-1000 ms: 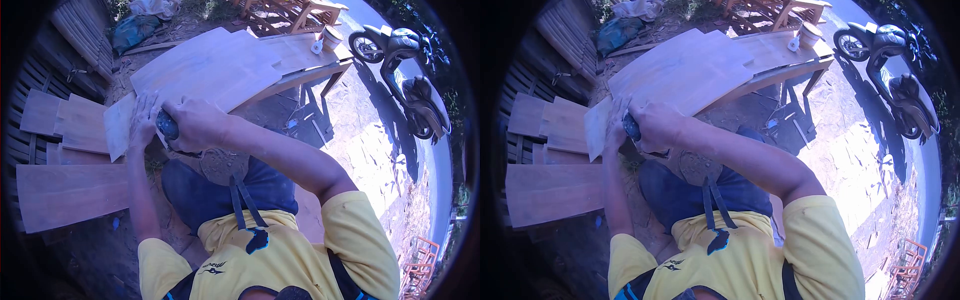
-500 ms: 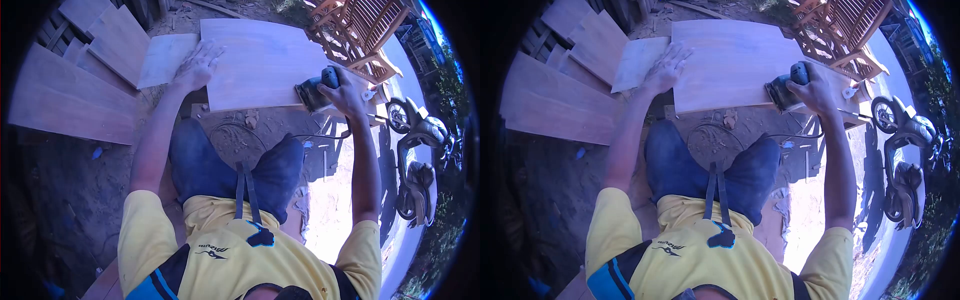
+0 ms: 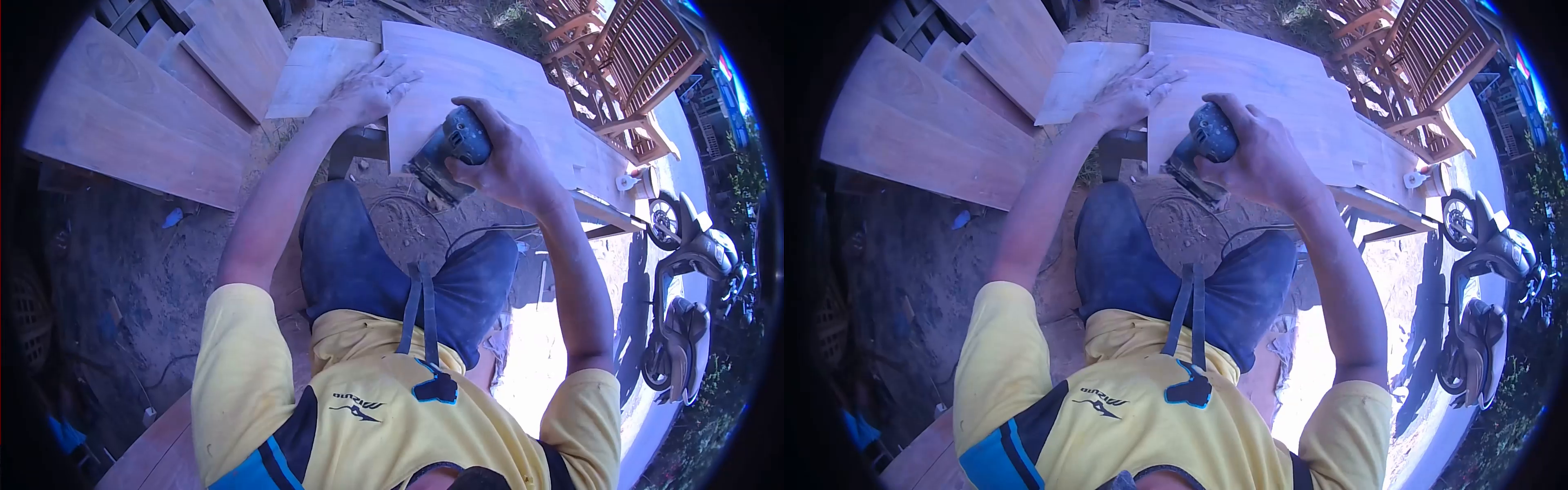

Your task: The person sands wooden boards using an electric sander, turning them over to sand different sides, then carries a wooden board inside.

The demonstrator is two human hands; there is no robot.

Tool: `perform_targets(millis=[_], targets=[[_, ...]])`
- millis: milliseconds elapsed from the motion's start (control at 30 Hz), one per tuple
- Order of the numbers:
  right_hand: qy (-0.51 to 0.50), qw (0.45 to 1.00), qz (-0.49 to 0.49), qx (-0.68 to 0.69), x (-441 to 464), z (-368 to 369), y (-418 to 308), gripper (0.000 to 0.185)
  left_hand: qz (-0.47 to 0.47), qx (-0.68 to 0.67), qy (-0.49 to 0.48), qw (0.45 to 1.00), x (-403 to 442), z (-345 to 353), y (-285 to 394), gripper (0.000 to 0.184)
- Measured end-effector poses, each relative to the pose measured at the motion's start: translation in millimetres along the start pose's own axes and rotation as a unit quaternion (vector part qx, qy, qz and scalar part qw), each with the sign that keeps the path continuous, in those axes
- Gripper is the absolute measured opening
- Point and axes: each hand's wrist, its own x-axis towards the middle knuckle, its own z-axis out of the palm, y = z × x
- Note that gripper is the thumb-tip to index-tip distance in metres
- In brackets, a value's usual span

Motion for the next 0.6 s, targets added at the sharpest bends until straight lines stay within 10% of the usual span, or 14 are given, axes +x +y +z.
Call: perform_targets(millis=[133,333,600], targets=[[0.005,0.992,0.124,0.021,0.1,-11.9,13.1,0.072,-0.003,0.012,0.006,1.0,0.6,0.9,4.1,0.051],[-0.013,1.0,0.016,0.017,12.0,24.7,-50.6,0.069,0.05,-0.001,0.01,0.999,9.2,3.1,-12.9,0.05],[0.059,0.976,0.211,-0.011,-47.0,-33.1,56.0,0.072,0.032,-0.012,-0.001,0.999,4.9,-2.9,-3.6,0.051]])
